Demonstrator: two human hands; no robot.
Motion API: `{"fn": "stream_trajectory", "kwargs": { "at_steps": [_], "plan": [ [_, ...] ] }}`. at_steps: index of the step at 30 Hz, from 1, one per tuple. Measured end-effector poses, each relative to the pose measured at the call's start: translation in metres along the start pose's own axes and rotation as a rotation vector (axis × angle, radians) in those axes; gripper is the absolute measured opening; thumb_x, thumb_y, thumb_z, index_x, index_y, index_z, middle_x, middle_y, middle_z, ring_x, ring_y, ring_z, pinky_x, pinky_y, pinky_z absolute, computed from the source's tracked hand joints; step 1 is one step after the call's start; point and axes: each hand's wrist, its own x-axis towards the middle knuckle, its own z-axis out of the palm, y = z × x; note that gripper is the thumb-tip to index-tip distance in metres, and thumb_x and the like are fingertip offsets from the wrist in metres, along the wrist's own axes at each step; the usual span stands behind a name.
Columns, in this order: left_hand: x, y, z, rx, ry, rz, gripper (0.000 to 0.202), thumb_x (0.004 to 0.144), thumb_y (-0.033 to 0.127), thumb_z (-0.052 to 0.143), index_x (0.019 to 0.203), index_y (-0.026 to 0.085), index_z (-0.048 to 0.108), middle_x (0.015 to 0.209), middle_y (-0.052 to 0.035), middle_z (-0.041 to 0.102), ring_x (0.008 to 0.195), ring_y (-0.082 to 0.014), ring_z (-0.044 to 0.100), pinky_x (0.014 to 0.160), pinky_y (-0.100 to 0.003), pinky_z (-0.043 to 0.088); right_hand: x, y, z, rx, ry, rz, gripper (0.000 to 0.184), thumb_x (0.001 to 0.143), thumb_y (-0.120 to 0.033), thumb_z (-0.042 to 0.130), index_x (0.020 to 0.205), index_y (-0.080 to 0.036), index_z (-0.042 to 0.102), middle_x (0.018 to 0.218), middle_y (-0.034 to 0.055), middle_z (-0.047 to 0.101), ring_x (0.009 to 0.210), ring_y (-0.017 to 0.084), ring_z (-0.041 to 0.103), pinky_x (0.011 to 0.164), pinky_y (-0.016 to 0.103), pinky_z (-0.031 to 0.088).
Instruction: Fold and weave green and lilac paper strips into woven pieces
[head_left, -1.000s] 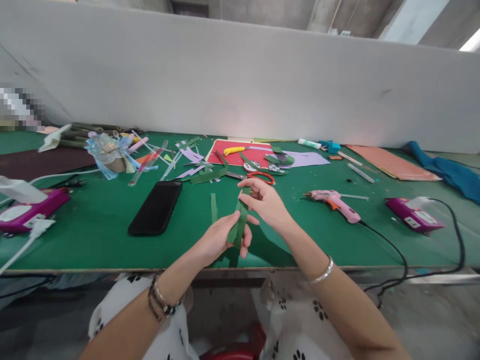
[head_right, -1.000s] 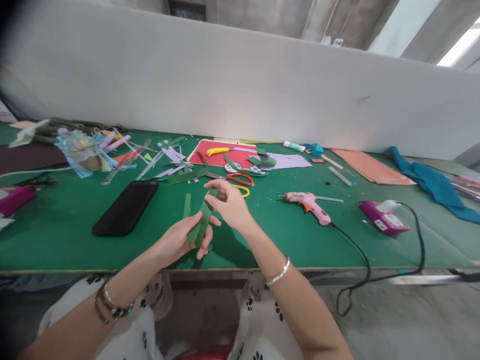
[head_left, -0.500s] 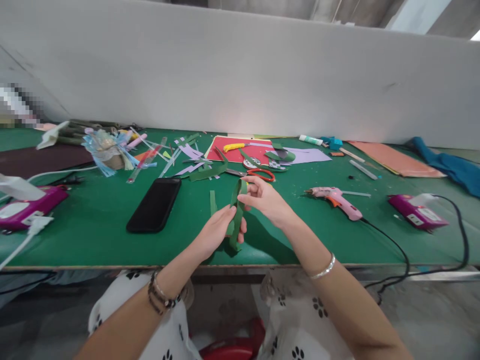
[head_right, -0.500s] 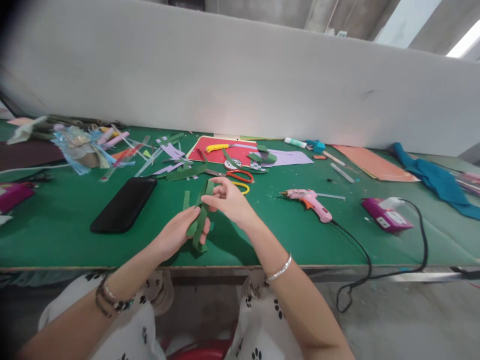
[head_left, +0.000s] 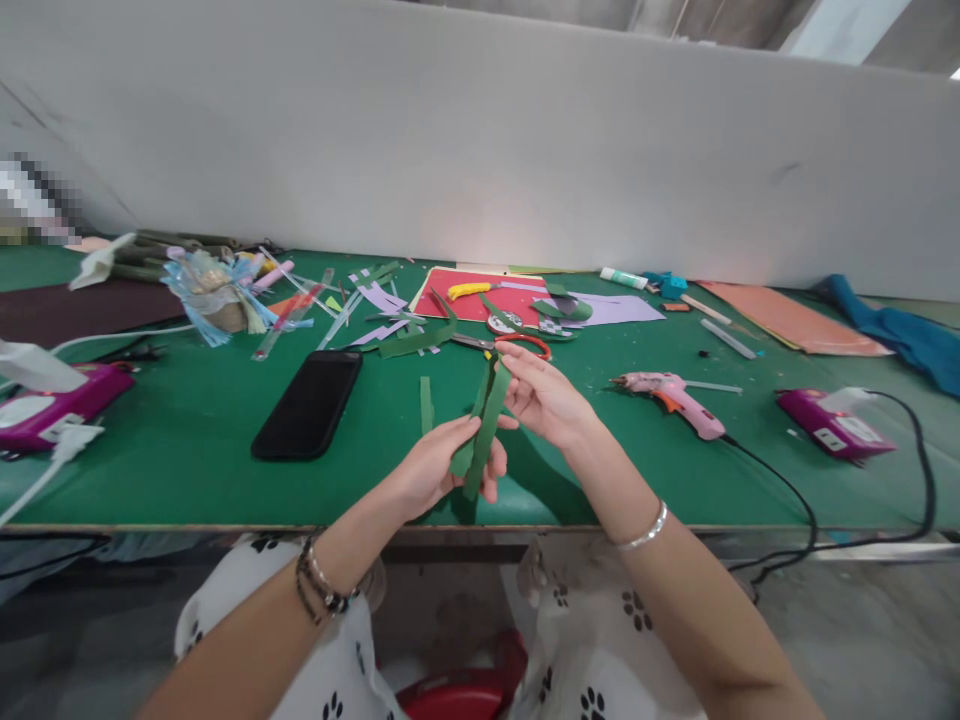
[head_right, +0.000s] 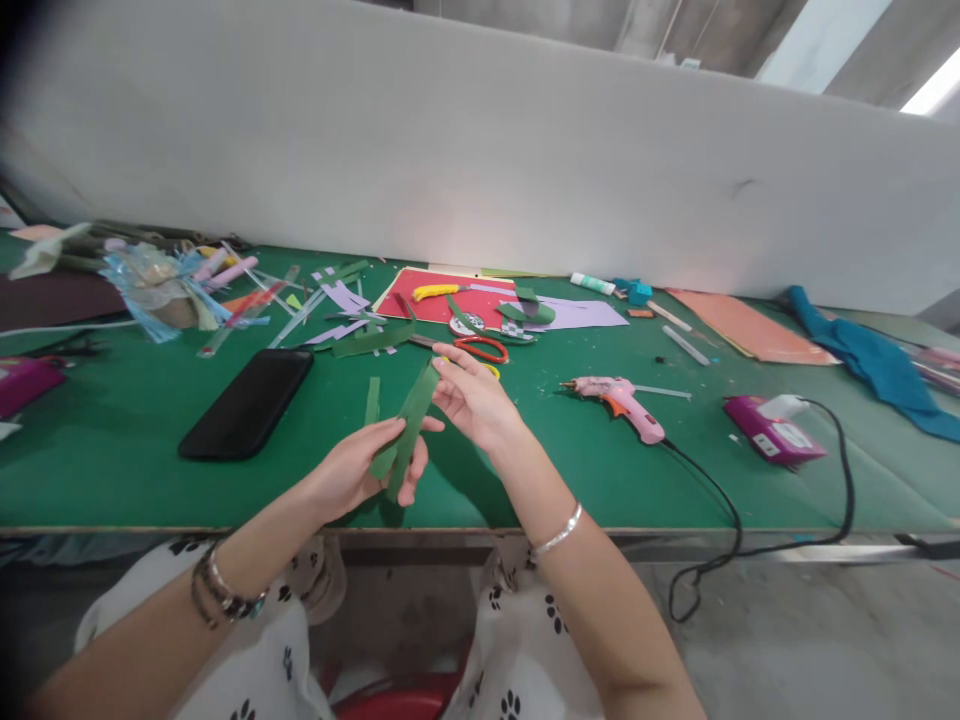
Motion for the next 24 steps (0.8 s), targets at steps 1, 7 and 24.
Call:
{"fn": "stream_trajectory", "kwargs": {
  "at_steps": [1,7,24],
  "plan": [
    [0.000,-0.001,0.000,-0.016,-0.032,-0.004,0.029,0.083,0.033,0.037,0.096,0.012,0.051,0.058,0.0010,0.057,0.040,-0.0113,0.055,0.047,-0.024,0.042,0.001,0.000,0.000,0.027,0.010,0.002,0.013,0.069,-0.010,0.059,0.079,-0.018,0.056,0.050,-0.0095,0.051,0.037,0.000,0.044,0.040,0.010,0.040],
    [-0.001,-0.003,0.005,0.009,0.032,0.005,0.026,0.085,0.027,0.029,0.098,0.014,0.047,0.052,0.0036,0.055,0.033,-0.0108,0.051,0.040,-0.022,0.039,0.005,0.003,-0.004,0.081,-0.008,0.022,0.018,0.076,-0.006,0.047,0.084,-0.018,0.058,0.046,-0.0102,0.049,0.031,-0.001,0.041,0.034,0.008,0.037],
    [0.000,-0.005,0.006,-0.004,0.010,-0.055,0.028,0.085,0.036,0.032,0.088,0.014,0.051,0.048,0.0055,0.047,0.031,-0.0063,0.043,0.038,-0.019,0.034,0.009,0.009,-0.005,0.056,0.035,-0.006,0.011,0.072,-0.006,0.051,0.069,-0.015,0.054,0.047,-0.0082,0.052,0.032,0.000,0.042,0.033,0.009,0.037]
  ]
}}
